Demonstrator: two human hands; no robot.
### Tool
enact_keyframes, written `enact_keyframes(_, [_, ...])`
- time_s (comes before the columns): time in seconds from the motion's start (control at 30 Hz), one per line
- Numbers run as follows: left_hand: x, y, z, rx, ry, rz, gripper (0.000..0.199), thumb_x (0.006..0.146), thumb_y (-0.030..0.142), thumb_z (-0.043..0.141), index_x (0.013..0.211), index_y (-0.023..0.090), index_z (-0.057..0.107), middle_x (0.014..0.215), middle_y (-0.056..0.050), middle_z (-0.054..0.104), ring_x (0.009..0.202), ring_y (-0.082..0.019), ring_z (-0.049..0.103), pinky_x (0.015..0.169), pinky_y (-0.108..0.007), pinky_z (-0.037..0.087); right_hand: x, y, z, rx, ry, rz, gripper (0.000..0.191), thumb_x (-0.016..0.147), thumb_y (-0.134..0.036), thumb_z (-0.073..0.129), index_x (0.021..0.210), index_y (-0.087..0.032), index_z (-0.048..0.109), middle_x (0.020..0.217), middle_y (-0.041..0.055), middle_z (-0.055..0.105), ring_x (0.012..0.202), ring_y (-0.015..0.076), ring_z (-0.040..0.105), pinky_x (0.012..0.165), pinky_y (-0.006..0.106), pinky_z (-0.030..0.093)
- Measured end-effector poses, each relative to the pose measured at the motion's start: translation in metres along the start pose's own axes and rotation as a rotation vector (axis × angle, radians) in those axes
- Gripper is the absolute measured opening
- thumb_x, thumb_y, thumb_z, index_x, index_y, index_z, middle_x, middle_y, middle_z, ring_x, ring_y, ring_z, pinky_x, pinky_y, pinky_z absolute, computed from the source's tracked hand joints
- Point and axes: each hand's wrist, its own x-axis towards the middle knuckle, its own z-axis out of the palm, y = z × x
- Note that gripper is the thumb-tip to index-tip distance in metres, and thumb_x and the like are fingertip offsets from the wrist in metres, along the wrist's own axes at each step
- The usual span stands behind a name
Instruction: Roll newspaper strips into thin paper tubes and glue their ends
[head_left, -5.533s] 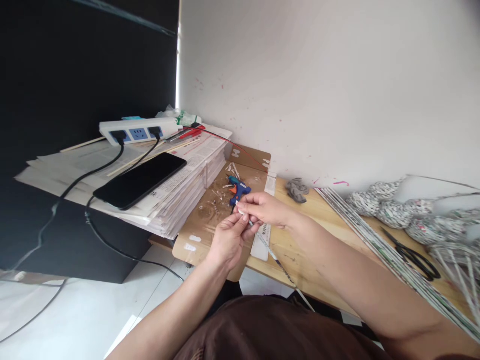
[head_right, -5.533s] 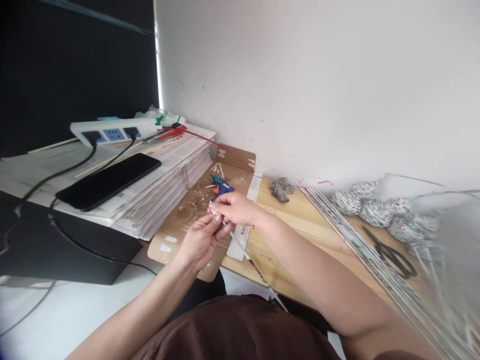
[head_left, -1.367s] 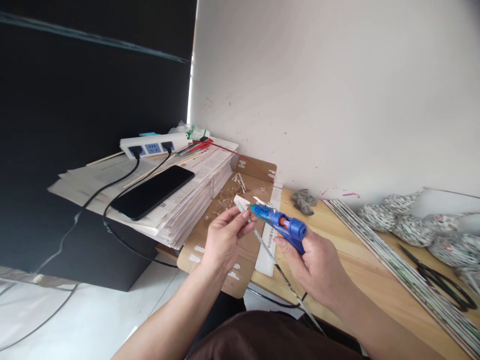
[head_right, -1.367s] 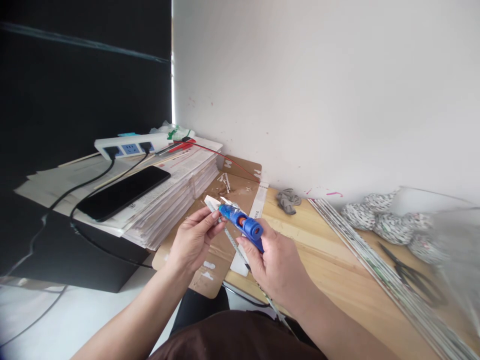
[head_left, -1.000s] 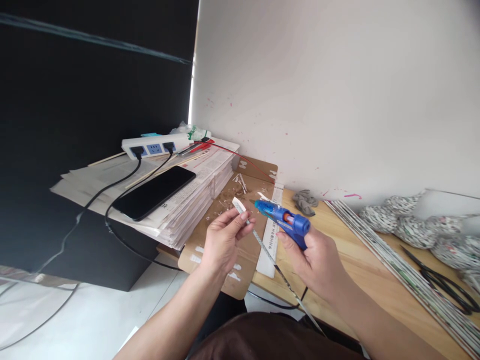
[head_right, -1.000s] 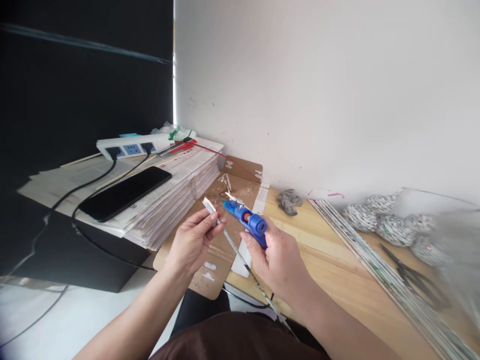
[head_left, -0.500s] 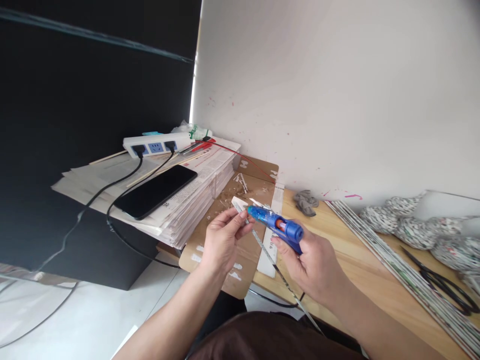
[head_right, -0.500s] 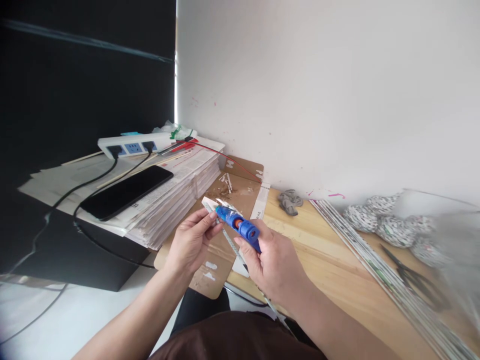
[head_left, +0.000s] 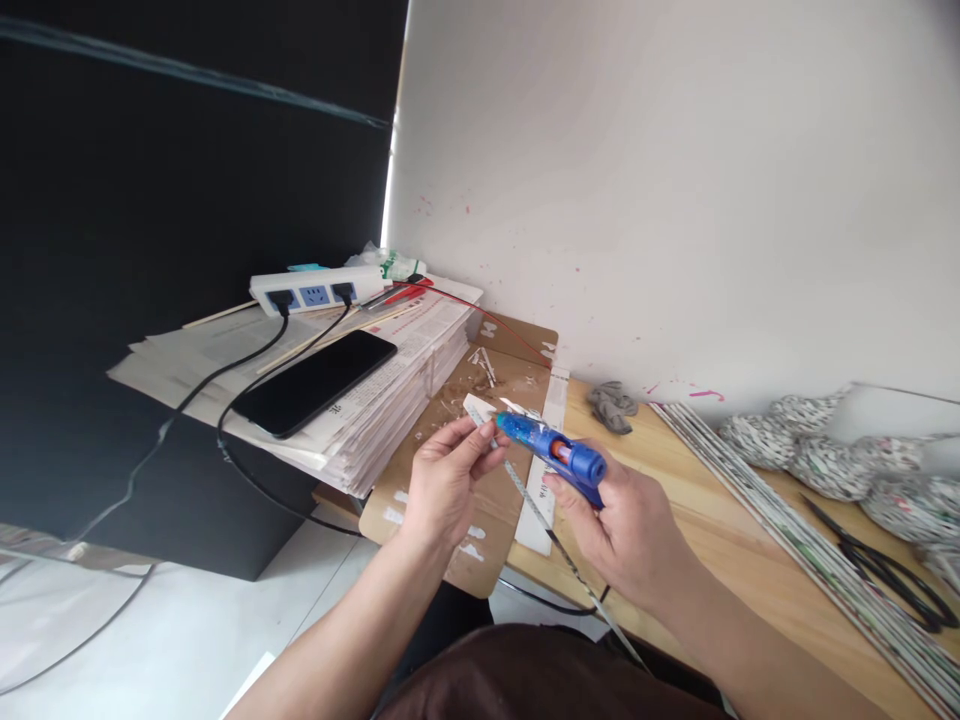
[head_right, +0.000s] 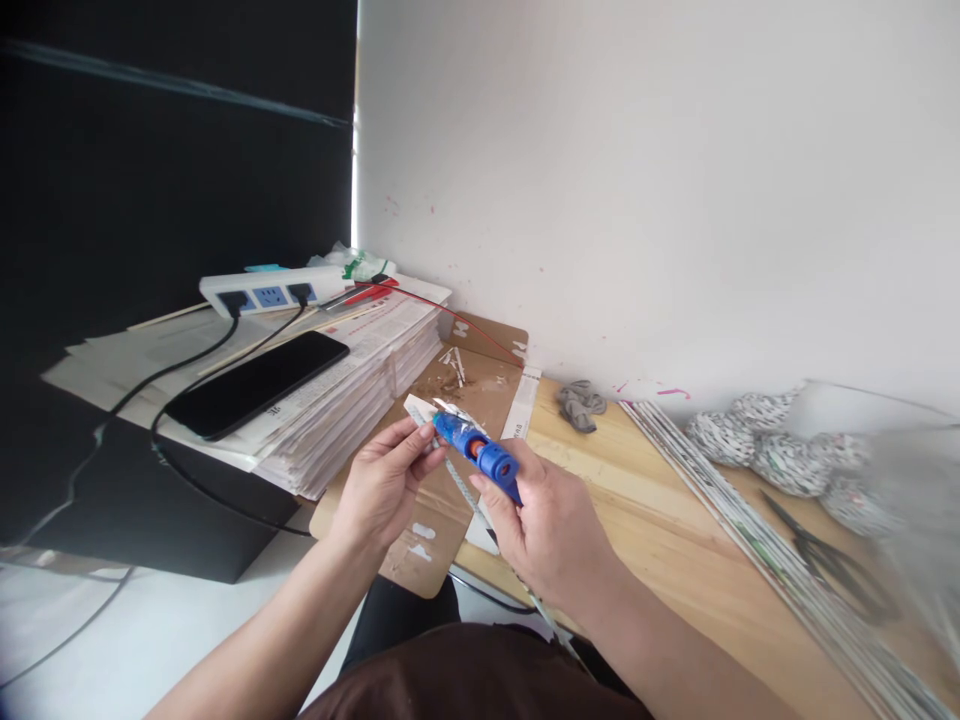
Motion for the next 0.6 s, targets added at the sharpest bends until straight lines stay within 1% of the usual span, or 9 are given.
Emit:
enact_keyframes(0.23, [-0.002,0.001,-0.001,0.008,0.002,-0.013,0.026,0.063,0.023,0.079,0.084,0.011,0.071,0.082,-0.005,0.068,0.073,-0.012,0.066,0.068,-0.02,0.055,0.001,0.002,0.001,-0.034,0.018,0.002,0.019,0.089,-0.032,0.05,0.102,-0.019,0.053,0.067,0.0005,0.061,0.058,0.0159,0.056,0.059,0.027,0.039])
enact_keyframes(0.4, [-0.004,0.003,-0.001,0.014,-0.001,-0.005,0.025,0.063,0.023,0.079,0.084,0.011,0.07,0.08,-0.004,0.067,0.074,-0.013,0.067,0.068,-0.02,0.055,0.003,0.005,0.0,0.067,0.028,0.083,0.02,0.088,-0.036,0.051,0.095,-0.018,0.057,0.063,-0.0003,0.057,0.056,0.015,0.053,0.057,0.027,0.038])
enact_keyframes(0.5, [-0.005,0.005,-0.002,0.01,-0.008,-0.01,0.025,0.064,0.022,0.079,0.085,0.012,0.07,0.08,-0.004,0.067,0.075,-0.014,0.067,0.068,-0.02,0.056,0.006,0.01,0.004,0.264,0.0,0.191,0.023,0.089,-0.04,0.05,0.094,-0.018,0.056,0.061,-0.0014,0.053,0.054,0.0134,0.05,0.054,0.026,0.038])
enact_keyframes(0.6, [-0.007,0.007,-0.001,0.018,-0.023,-0.016,0.024,0.066,0.02,0.077,0.088,0.012,0.07,0.082,-0.005,0.067,0.076,-0.014,0.067,0.067,-0.019,0.056,0.011,0.018,0.012,0.621,-0.048,0.304,0.026,0.091,-0.043,0.045,0.093,-0.018,0.051,0.061,-0.0027,0.05,0.054,0.0122,0.05,0.052,0.025,0.041])
